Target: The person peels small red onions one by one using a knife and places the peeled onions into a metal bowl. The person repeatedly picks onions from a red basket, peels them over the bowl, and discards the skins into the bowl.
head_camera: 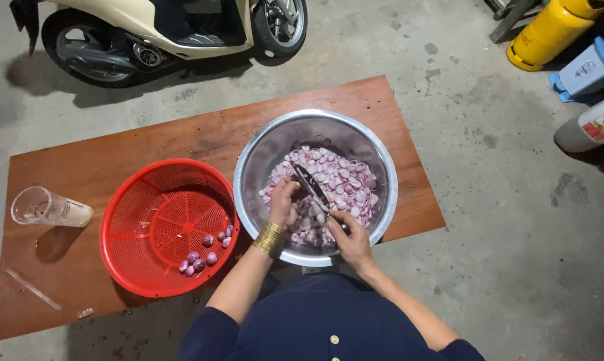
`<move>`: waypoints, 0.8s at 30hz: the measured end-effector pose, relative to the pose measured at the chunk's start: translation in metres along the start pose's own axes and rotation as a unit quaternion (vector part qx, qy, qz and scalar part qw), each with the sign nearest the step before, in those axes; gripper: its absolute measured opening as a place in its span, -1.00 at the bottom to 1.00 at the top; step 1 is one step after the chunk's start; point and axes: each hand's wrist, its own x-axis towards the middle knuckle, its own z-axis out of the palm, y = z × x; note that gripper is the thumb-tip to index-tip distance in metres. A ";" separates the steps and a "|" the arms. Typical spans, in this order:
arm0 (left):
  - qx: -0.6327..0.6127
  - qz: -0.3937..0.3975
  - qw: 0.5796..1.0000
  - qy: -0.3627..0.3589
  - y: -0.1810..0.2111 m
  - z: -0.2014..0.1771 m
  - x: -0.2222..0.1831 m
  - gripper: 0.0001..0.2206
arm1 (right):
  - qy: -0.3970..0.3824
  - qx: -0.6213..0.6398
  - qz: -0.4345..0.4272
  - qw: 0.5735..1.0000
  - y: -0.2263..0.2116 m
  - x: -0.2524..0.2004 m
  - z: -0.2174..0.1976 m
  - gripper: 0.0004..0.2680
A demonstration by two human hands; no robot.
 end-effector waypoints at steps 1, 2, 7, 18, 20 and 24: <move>-0.027 -0.008 1.000 0.012 -0.011 -0.011 0.019 -0.88 | -0.003 -0.008 0.004 1.000 -0.006 -0.007 0.000 -0.79; -0.054 -0.016 0.998 0.024 -0.022 -0.023 0.037 -0.90 | -0.006 -0.016 0.008 1.000 -0.012 -0.014 0.000 -0.78; -0.039 -0.033 0.999 0.011 -0.014 -0.011 0.025 -0.88 | 0.007 -0.030 0.008 0.999 -0.008 -0.009 -0.004 -0.79; 0.029 -0.009 0.999 0.027 -0.012 0.001 0.011 -0.92 | 0.014 0.009 0.004 1.000 -0.005 -0.004 -0.001 -0.80; -0.021 -0.017 0.999 0.023 -0.011 -0.010 0.023 -0.92 | 0.009 0.010 0.011 1.000 -0.011 -0.015 -0.001 -0.79; -0.019 -0.034 0.999 0.018 -0.047 -0.023 0.042 -0.93 | 0.014 0.010 0.014 1.000 -0.002 -0.008 -0.003 -0.79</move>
